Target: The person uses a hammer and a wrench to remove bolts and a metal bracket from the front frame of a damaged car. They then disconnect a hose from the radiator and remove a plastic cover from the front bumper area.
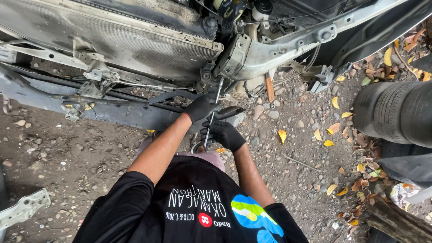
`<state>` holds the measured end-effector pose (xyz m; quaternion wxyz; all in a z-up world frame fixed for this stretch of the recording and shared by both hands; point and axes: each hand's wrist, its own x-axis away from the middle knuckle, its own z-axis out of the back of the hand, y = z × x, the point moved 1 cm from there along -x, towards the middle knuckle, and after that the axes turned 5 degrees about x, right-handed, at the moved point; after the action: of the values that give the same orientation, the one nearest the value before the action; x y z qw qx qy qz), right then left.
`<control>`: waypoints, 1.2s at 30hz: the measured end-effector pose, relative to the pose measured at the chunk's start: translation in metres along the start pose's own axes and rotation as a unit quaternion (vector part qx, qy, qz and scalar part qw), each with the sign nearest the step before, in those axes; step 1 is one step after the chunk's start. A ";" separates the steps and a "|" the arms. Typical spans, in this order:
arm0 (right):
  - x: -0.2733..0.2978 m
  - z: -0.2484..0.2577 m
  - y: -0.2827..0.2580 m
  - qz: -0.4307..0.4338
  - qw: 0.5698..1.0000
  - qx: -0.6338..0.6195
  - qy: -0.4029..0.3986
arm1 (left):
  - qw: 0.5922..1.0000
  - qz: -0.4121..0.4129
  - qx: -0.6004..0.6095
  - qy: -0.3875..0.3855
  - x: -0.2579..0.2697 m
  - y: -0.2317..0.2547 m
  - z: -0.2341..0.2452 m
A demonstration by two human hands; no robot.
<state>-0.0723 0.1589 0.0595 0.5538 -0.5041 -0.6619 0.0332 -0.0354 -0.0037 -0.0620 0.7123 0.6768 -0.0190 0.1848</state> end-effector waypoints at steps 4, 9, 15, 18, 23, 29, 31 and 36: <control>-0.015 0.017 0.024 0.009 0.999 0.028 0.028 | 1.000 -0.015 0.014 -0.010 0.004 0.003 -0.003; -0.029 0.023 0.044 0.006 0.969 0.171 0.180 | 0.994 0.087 -0.064 0.028 0.021 0.048 0.010; -0.009 -0.001 0.011 -0.006 0.998 -0.037 0.057 | 0.998 0.029 -0.048 0.032 0.011 0.020 0.005; -0.014 0.011 0.020 0.012 0.999 -0.025 0.025 | 0.999 -0.008 -0.039 0.019 0.003 -0.004 0.001; -0.031 0.027 0.045 0.005 0.995 -0.014 0.099 | 0.999 0.003 -0.021 0.026 0.025 0.061 0.012; -0.021 0.013 0.036 0.017 0.993 -0.017 0.117 | 0.997 0.044 -0.056 0.030 0.017 0.030 0.003; -0.016 0.012 0.029 0.033 0.995 -0.080 0.047 | 0.998 0.019 -0.048 0.035 0.009 0.014 0.001; -0.025 0.025 0.042 0.015 0.996 -0.045 0.082 | 0.998 0.046 -0.038 0.029 0.023 0.054 0.009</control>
<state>-0.0681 0.1748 0.0066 0.5824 -0.5394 -0.6075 -0.0290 -0.0278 -0.0058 -0.0035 0.7286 0.6418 -0.0363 0.2363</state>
